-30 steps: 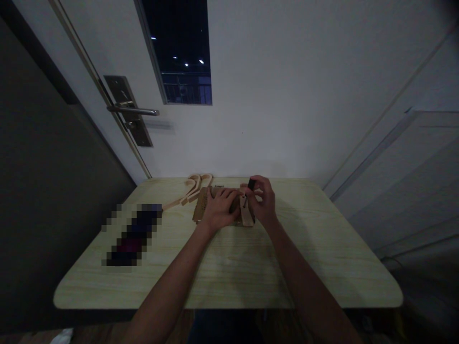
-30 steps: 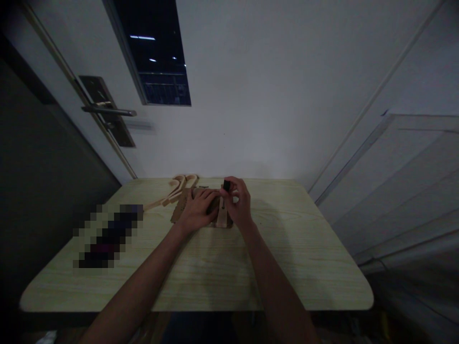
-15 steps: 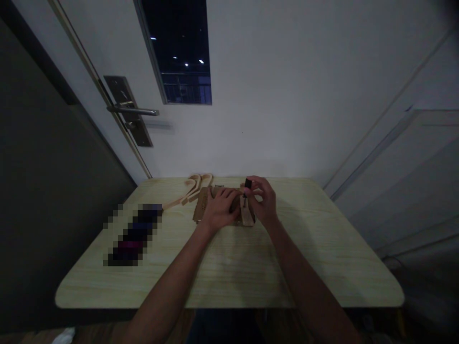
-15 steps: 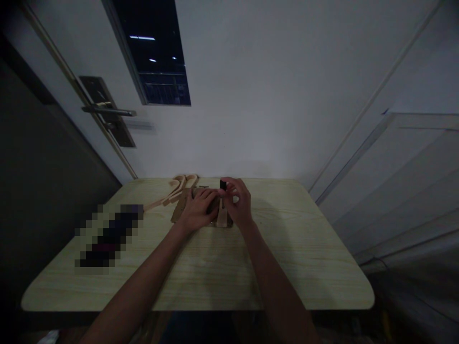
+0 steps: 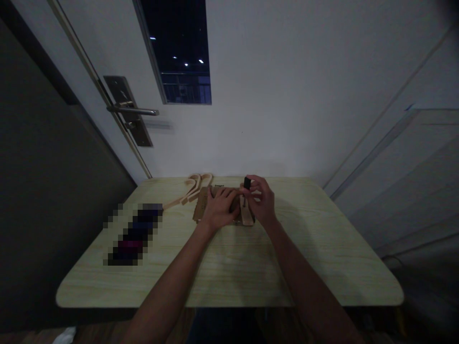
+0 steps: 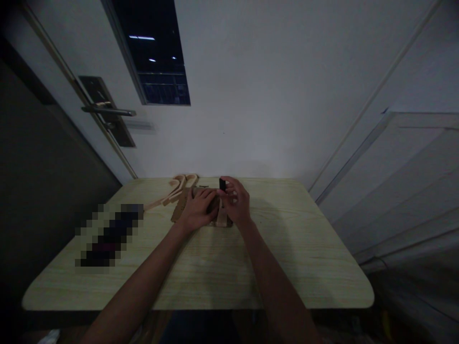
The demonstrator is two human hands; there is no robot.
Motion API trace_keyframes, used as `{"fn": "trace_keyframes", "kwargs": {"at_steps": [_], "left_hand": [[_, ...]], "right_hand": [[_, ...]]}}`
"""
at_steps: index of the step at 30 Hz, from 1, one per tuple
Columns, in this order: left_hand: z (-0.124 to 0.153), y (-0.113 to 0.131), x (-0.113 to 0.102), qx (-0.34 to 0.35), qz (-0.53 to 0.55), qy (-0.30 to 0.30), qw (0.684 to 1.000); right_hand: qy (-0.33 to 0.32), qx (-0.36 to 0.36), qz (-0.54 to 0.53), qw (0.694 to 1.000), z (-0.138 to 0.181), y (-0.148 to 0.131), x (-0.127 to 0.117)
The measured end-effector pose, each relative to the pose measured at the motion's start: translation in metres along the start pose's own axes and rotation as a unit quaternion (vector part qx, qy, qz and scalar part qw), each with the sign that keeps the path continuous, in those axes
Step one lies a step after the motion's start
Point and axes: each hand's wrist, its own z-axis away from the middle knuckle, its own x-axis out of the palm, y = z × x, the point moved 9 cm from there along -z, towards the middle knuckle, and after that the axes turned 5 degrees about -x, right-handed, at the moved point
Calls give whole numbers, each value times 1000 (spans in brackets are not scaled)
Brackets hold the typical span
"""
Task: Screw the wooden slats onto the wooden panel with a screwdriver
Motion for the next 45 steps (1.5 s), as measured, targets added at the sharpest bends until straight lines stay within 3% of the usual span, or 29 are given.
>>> {"fn": "trace_keyframes", "kwargs": {"at_steps": [5, 15, 21, 25, 34, 45], "left_hand": [[0, 0, 1, 6, -4, 4, 1000], [0, 3, -2, -1, -1, -11, 1000], [0, 1, 0, 2, 0, -5, 1000], [0, 2, 0, 8, 2, -2, 1000], [0, 2, -2, 20, 10, -1, 1000], [0, 3, -3, 11, 18, -12, 1000]], "right_hand": [[40, -12, 43, 998, 0, 1, -7], [-29, -16, -43, 999, 3, -5, 3], [5, -7, 20, 1000, 1, 4, -1], [-13, -20, 50, 998, 0, 3, -2], [-58, -51, -17, 997, 1, -11, 4], [18, -15, 58, 998, -1, 3, -6]]}}
